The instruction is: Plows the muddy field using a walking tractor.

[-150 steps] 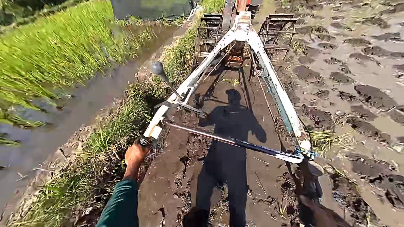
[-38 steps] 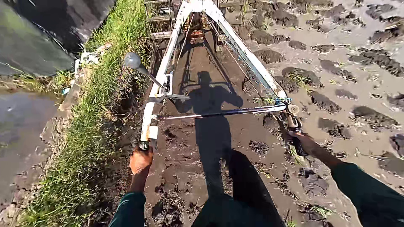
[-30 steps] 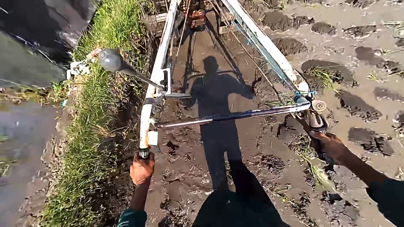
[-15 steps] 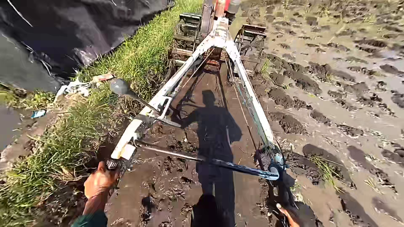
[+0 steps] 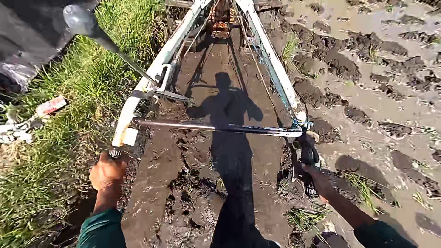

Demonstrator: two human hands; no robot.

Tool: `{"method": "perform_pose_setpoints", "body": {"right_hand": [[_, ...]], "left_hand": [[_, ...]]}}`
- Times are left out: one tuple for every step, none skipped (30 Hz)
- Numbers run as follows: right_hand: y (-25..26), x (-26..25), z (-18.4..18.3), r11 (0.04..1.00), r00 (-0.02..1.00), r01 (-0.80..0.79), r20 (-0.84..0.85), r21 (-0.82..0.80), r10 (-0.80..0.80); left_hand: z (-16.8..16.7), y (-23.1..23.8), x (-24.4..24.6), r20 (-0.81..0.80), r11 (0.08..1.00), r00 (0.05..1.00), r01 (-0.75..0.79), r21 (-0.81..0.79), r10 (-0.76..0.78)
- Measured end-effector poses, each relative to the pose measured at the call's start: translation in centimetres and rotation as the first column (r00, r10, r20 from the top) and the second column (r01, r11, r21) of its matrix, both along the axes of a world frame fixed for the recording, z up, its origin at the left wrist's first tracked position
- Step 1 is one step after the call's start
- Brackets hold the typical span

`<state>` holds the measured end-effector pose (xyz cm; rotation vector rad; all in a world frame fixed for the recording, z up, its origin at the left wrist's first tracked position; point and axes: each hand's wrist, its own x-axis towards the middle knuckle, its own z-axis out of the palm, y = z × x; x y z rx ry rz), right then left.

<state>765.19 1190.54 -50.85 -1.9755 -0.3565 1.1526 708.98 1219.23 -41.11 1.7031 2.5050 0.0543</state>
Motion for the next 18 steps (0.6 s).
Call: {"method": "perform_pose_setpoints", "body": {"right_hand": [[1.9,1.3,0.3,1.000,1.000,0.006,0.004,-0.020,-0.006],[3.7,2.4,0.4,0.999,1.000,0.011,0.014,-0.039,-0.010],[5.5,3.5,0.3,0.999,1.000,0.005,0.001,-0.049,-0.005],[7.0,4.6,0.0,0.999,1.000,0.003,-0.026,-0.051,-0.005],[8.5,5.3,-0.1,0.999,0.999,0.017,-0.036,-0.043,-0.019],[10.0,5.9,-0.2,0.999,0.999,0.036,-0.034,-0.024,-0.037],[11.8,6.8,-0.3,0.998,0.998,0.057,-0.026,-0.001,-0.057],[13.7,7.8,-0.4,0.997,0.997,0.071,-0.033,0.019,-0.071],[15.4,8.9,-0.5,0.996,0.996,0.084,-0.045,0.033,-0.083],[17.2,9.8,-0.3,0.995,0.995,0.084,-0.053,0.048,-0.081],[19.1,10.6,0.0,0.995,0.996,0.069,-0.055,0.067,-0.065],[20.9,11.3,0.0,0.995,0.997,0.051,-0.055,0.085,-0.046],[22.5,11.9,0.0,0.994,0.998,0.041,-0.052,0.099,-0.036],[24.2,12.5,-0.2,0.993,0.999,0.040,-0.041,0.112,-0.036],[26.0,13.2,-0.4,0.992,0.999,0.040,-0.015,0.120,-0.039],[27.8,14.1,-0.4,0.992,0.999,0.043,0.006,0.117,-0.044],[29.4,15.0,-0.3,0.994,0.998,0.054,0.028,0.097,-0.056],[31.0,15.6,0.1,0.996,0.996,0.068,0.056,0.059,-0.072]], "left_hand": [[0.2,1.7,1.4,0.016,1.000,1.000,0.009,0.007,-0.009],[0.3,3.3,2.6,0.025,1.000,1.000,0.019,0.007,-0.019],[0.4,5.0,3.8,0.041,1.000,0.999,0.022,0.003,-0.022],[0.3,6.7,5.0,0.049,1.000,0.999,0.012,-0.017,-0.011],[0.2,8.3,6.0,0.039,0.999,0.999,-0.001,-0.040,0.002],[0.0,10.0,6.9,0.033,0.999,0.999,-0.010,-0.053,0.012],[0.2,12.0,7.9,0.044,0.998,0.999,-0.013,-0.065,0.016],[0.5,13.7,9.1,0.058,0.997,0.998,-0.013,-0.078,0.017],[0.8,15.3,10.3,0.063,0.996,0.998,-0.008,-0.094,0.014],[1.1,17.0,11.3,0.068,0.994,0.998,-0.008,-0.110,0.015],[1.4,18.6,12.4,0.081,0.993,0.997,-0.008,-0.119,0.018],[1.6,20.1,13.3,0.091,0.992,0.996,-0.009,-0.123,0.020],[1.6,21.6,14.1,0.097,0.991,0.995,-0.009,-0.132,0.022],[1.5,23.3,14.8,0.101,0.991,0.995,-0.009,-0.134,0.023],[1.6,25.0,15.6,0.104,0.991,0.994,-0.005,-0.133,0.019],[1.4,26.7,16.5,0.112,0.991,0.994,0.000,-0.135,0.015],[1.1,28.1,17.3,0.120,0.990,0.993,0.009,-0.143,0.008],[0.8,29.5,18.2,0.118,0.990,0.993,0.014,-0.143,0.003]]}}
